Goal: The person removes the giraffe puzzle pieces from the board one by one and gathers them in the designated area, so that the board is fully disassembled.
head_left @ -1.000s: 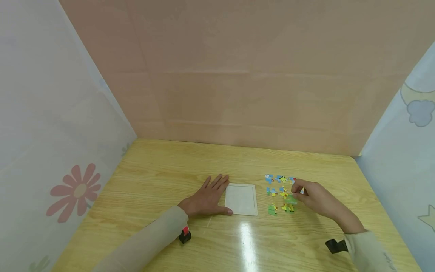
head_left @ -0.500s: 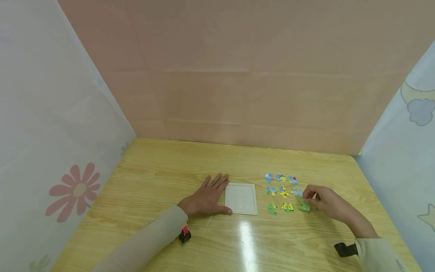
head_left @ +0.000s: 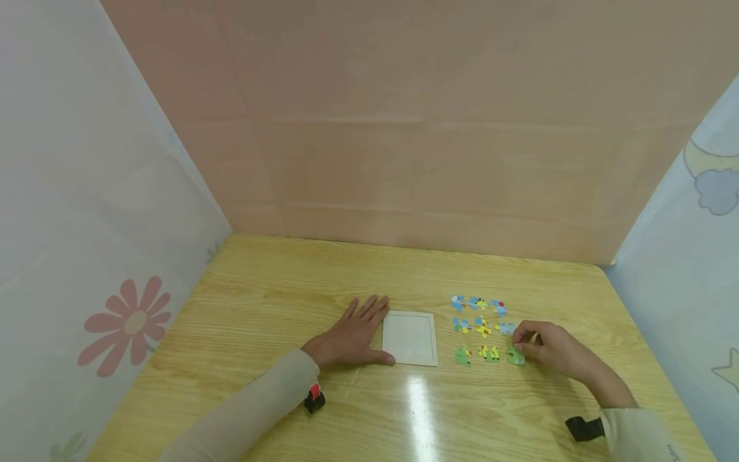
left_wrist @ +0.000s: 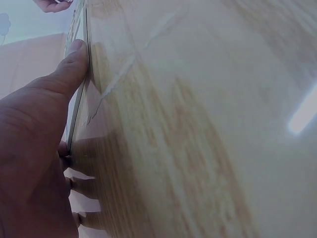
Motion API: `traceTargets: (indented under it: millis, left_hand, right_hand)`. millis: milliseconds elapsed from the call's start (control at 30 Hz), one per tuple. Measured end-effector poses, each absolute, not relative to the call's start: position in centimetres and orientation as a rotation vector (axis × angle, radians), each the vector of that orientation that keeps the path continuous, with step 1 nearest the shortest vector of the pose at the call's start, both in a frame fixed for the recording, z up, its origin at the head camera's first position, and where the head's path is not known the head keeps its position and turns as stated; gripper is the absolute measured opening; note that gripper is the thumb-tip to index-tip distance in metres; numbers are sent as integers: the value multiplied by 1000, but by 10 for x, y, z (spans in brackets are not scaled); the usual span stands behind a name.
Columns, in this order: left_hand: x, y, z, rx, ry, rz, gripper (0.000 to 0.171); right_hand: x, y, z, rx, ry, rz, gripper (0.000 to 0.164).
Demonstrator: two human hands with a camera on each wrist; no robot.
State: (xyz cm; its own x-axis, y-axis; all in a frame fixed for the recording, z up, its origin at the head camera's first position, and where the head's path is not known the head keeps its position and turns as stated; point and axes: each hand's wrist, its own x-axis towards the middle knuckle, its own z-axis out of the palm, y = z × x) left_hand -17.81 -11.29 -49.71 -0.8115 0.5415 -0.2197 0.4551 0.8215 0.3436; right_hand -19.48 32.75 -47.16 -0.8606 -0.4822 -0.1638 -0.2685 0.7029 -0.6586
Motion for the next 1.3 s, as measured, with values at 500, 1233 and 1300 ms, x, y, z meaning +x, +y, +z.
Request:
traceTargets:
  millis: [500,1233,1300]
  left_hand:
    - [-179,-113,-502,754,2701,402,112]
    - [-185,-126,-503,868,2778,414,110]
    - [-186,-130,-495,882,2805,417,110]
  right_hand:
    - [-189,320,-473,-517,2645,-918,9]
    - [-200,298,-455,-629,2657,-895,13]
    - [-203,295,-450,-640,2680,-877,14]
